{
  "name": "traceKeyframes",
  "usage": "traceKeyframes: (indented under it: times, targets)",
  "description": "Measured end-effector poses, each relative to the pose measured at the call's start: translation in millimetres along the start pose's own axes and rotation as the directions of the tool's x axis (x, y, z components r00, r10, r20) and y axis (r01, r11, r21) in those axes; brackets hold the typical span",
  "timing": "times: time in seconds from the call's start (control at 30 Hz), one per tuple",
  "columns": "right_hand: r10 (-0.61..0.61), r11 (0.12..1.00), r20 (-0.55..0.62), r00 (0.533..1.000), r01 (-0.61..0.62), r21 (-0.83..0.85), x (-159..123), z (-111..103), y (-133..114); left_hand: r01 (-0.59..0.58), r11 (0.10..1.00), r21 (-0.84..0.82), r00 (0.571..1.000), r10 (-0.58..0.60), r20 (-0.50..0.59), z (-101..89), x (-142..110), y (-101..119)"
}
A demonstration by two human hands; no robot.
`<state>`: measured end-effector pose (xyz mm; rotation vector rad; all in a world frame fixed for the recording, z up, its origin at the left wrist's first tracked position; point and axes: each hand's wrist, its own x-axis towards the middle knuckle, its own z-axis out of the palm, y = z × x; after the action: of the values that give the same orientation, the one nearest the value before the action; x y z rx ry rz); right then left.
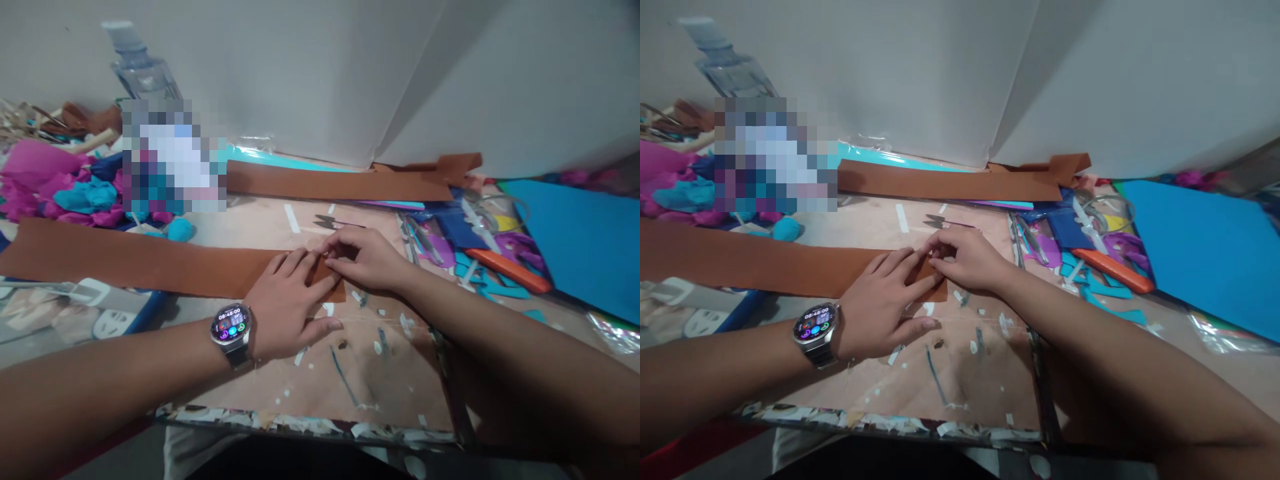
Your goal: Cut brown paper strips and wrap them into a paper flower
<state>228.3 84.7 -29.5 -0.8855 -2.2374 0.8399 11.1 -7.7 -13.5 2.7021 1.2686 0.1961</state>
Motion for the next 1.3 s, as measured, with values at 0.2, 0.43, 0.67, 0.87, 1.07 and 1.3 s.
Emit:
traceKeyframes:
  times: [0.2, 0.43, 0.67, 0.87, 1.07, 1.3]
  targets:
    - [-0.004, 0.999, -0.011, 1.0, 0.004, -0.053, 0.0, -1.2, -1.2, 0.001, 1.0, 0.001, 1.0, -0.001, -0.007, 1.7, -1.7, -0.8]
    - [0.012, 1.0, -0.005, 1.0, -0.012, -0.009, -0.5, -0.7, -4.0, -0.011, 1.0, 0.017, 1.0, 0.011, -0.02, 2.3, -1.0, -1.0]
    - [-0.004, 1.0, 0.019, 1.0, 0.004, -0.005, -0.4, -2.3, -5.3, -0.019, 0.999, 0.028, 0.999, 0.019, -0.028, 1.9, -0.5, -1.0]
    - [-0.021, 0.999, 0.013, 1.0, 0.022, -0.03, -0.5, -2.1, -4.7, -0.022, 0.999, 0.034, 0.999, 0.023, -0.029, 2.8, -1.7, -1.4]
    - [-0.026, 0.998, 0.003, 1.0, 0.026, -0.054, -0.2, -2.6, -3.9, -0.011, 1.0, 0.008, 1.0, 0.011, -0.017, 3.0, -1.3, -1.1]
    - [-0.013, 0.999, -0.016, 1.0, 0.012, -0.037, -0.1, -2.1, -3.5, -0.005, 1.0, -0.019, 1.0, 0.005, -0.03, 0.9, -0.6, -0.8]
